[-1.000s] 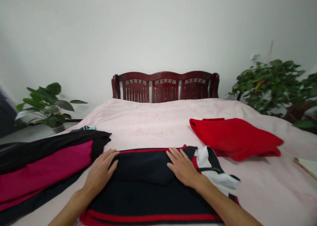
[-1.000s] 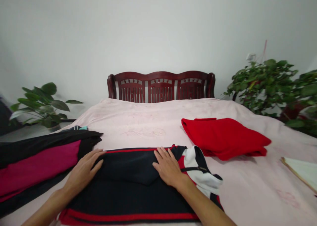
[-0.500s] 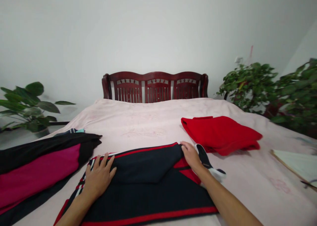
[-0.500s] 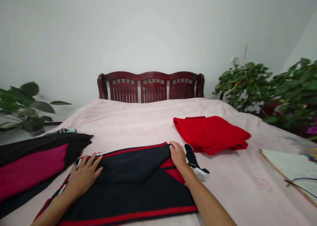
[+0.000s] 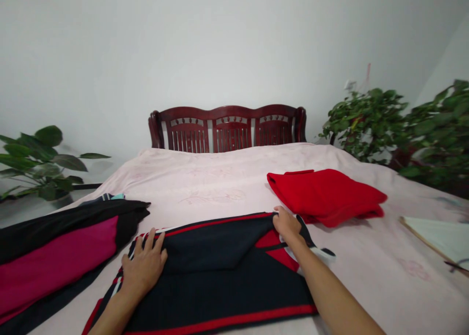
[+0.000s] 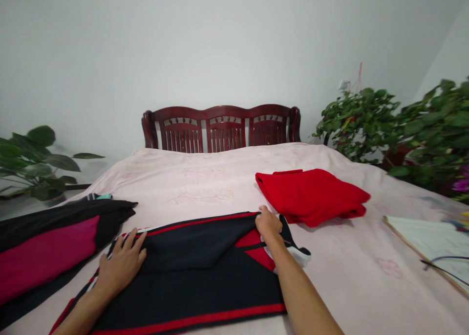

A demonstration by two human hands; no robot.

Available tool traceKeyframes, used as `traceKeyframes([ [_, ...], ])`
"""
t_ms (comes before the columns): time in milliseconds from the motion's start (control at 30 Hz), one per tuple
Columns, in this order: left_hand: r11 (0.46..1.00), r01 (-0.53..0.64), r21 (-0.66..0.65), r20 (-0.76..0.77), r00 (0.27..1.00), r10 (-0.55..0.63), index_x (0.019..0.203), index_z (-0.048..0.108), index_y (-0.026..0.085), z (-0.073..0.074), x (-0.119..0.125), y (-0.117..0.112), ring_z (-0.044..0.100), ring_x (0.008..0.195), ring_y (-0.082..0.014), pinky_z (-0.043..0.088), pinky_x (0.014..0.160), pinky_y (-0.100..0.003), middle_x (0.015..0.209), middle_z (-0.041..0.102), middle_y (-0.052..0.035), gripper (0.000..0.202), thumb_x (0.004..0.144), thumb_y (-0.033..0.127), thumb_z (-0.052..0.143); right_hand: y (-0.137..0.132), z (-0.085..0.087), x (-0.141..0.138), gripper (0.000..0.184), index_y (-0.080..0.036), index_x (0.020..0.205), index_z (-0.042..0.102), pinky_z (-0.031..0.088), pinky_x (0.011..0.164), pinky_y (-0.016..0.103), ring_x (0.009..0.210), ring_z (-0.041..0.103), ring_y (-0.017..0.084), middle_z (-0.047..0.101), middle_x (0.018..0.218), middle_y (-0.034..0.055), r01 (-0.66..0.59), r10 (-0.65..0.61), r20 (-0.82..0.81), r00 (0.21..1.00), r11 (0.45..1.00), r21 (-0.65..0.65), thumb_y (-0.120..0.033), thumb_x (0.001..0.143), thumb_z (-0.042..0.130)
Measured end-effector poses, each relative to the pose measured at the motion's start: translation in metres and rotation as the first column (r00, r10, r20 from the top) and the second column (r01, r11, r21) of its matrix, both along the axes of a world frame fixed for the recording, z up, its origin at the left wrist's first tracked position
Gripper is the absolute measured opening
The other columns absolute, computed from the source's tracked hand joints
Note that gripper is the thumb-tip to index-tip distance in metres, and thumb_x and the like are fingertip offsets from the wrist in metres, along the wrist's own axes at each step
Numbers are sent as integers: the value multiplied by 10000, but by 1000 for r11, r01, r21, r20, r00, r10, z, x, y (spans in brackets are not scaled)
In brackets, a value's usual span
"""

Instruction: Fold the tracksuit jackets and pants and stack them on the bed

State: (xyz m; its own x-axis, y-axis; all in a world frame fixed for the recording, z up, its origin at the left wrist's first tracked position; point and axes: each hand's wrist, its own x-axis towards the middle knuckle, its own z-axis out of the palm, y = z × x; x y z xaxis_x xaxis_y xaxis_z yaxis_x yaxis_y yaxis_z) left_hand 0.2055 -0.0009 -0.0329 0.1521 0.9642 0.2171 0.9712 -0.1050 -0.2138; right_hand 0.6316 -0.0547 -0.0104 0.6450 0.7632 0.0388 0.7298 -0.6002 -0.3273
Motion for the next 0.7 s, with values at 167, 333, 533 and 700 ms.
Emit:
traceKeyframes([
  [167, 999, 12, 32, 41, 999, -14, 1445, 471, 277, -1, 2, -3, 307, 1417, -384, 350, 995, -683, 1596, 319, -102, 509, 957, 301, 327, -3, 10, 1, 380, -225, 1190, 645, 483, 832, 398, 1065, 650, 291, 688, 1166, 130, -26, 29, 68, 997, 999, -37, -248, 906, 394],
  [333, 989, 59, 137, 35, 997, -64, 1409, 525, 233, -2, 5, -7, 320, 1410, -388, 279, 1051, -682, 1560, 379, -141, 499, 932, 256, 381, -5, 6, -14, 441, -171, 1326, 561, 404, 1010, 414, 1232, 531, 288, 608, 1301, 163, -200, 163, 348, 923, 977, 75, -313, 975, 335],
  [533, 985, 94, 143, 57, 993, -103, 1408, 528, 229, 4, 5, -12, 345, 1408, -366, 300, 1068, -629, 1548, 404, -138, 499, 927, 251, 398, 1, -23, -16, 594, -131, 1498, 369, 233, 1163, 437, 1445, 296, 267, 372, 1558, 118, -339, 389, 320, 864, 919, -201, -443, 994, 322],
  [700, 978, 199, 57, 107, 973, -204, 1409, 525, 247, 8, 8, -30, 333, 1426, -356, 259, 1115, -613, 1520, 453, -114, 487, 942, 350, 432, 4, -10, -38, 605, -82, 1490, 375, 206, 1163, 495, 1462, 250, 303, 328, 1574, 152, -151, 197, 354, 914, 976, -154, -419, 997, 281],
])
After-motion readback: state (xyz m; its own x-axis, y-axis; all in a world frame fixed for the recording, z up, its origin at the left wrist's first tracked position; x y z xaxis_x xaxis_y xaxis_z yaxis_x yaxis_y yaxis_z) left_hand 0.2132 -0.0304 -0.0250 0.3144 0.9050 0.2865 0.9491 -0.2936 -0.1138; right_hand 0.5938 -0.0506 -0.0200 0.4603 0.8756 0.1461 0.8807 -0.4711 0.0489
